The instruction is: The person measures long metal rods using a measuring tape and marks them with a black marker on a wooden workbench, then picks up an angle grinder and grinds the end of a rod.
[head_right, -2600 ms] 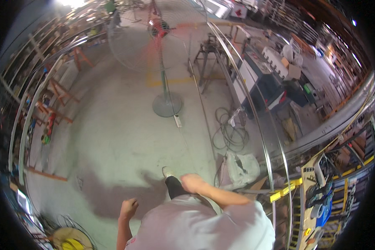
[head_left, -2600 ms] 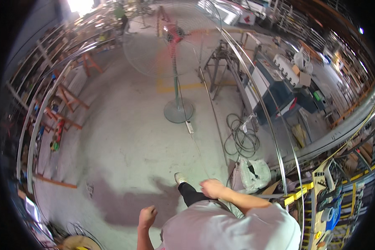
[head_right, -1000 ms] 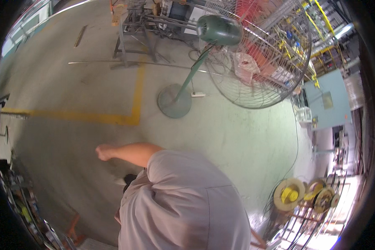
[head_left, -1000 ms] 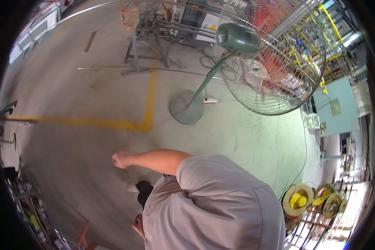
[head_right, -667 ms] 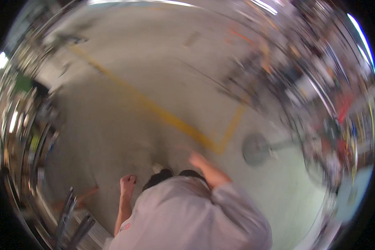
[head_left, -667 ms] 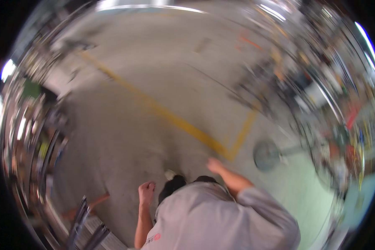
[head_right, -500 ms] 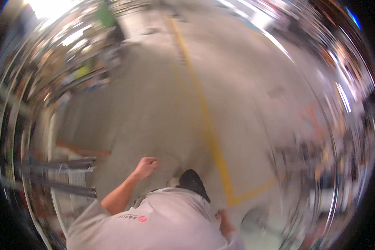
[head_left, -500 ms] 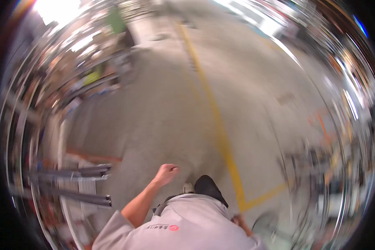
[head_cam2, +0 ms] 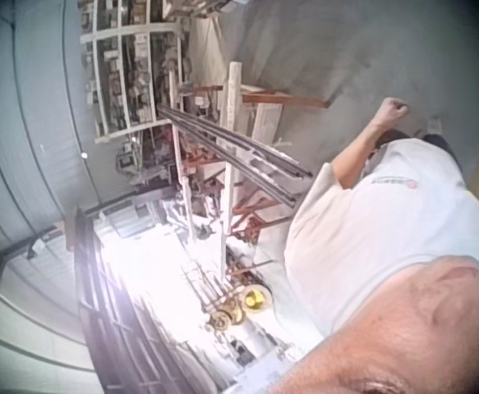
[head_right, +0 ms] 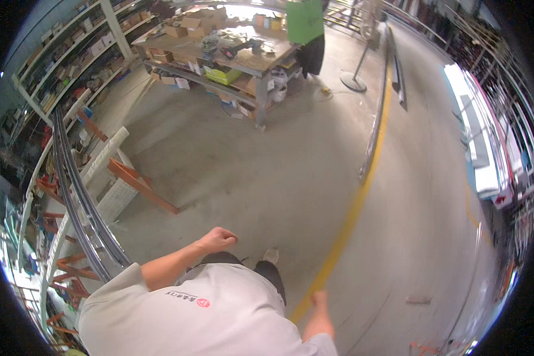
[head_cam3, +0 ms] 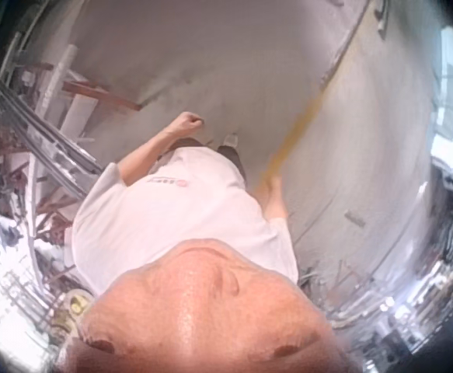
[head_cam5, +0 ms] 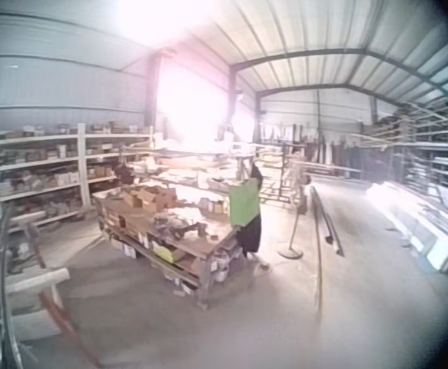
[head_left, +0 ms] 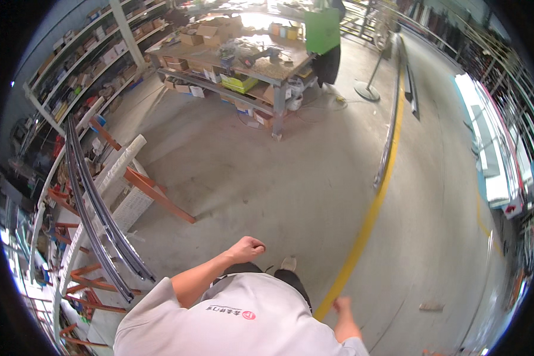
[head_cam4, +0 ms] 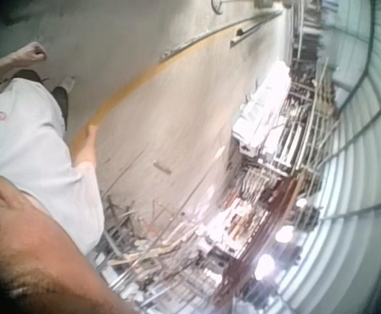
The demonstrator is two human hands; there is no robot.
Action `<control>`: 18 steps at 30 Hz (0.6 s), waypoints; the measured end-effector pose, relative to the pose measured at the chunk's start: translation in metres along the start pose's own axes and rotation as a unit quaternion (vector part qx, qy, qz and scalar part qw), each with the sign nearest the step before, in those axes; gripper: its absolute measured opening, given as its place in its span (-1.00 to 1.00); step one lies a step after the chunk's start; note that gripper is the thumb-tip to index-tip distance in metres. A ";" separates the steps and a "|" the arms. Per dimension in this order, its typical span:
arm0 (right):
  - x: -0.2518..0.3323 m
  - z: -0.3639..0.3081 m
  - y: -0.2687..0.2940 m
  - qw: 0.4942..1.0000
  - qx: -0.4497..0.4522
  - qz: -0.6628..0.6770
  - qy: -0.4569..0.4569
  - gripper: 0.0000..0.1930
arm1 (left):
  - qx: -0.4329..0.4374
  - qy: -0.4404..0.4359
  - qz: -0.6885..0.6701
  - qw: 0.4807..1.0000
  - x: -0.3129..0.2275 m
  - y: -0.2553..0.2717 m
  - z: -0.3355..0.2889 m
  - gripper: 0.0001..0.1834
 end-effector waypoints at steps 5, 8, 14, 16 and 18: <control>0.296 0.169 0.359 0.938 -0.152 0.298 0.087 -0.83 | -0.159 0.070 -0.075 0.982 -0.029 0.090 0.072 -0.71; 0.423 0.232 0.477 0.888 -0.165 0.406 0.136 -0.82 | -0.187 0.073 -0.120 0.972 -0.041 0.121 0.139 -0.71; 0.630 0.345 0.450 0.905 0.004 0.389 0.172 -0.91 | -0.193 0.026 -0.140 0.971 -0.092 0.225 0.314 -0.71; 0.714 0.326 0.398 0.887 0.161 0.423 0.093 -0.88 | -0.241 0.009 -0.140 0.960 -0.099 0.260 0.347 -0.70; 0.785 0.331 0.396 0.859 0.268 0.415 0.135 -0.86 | -0.241 0.004 -0.156 0.958 -0.139 0.304 0.381 -0.70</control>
Point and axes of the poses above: each hand's wrist, its own z-axis towards the middle knuckle, its own y-axis out of the back of the hand, x = y × z, the point moved 4 cm from there along z, towards the middle knuckle, and after that the axes turned 15 degrees about -z, right-handed, at the moved point
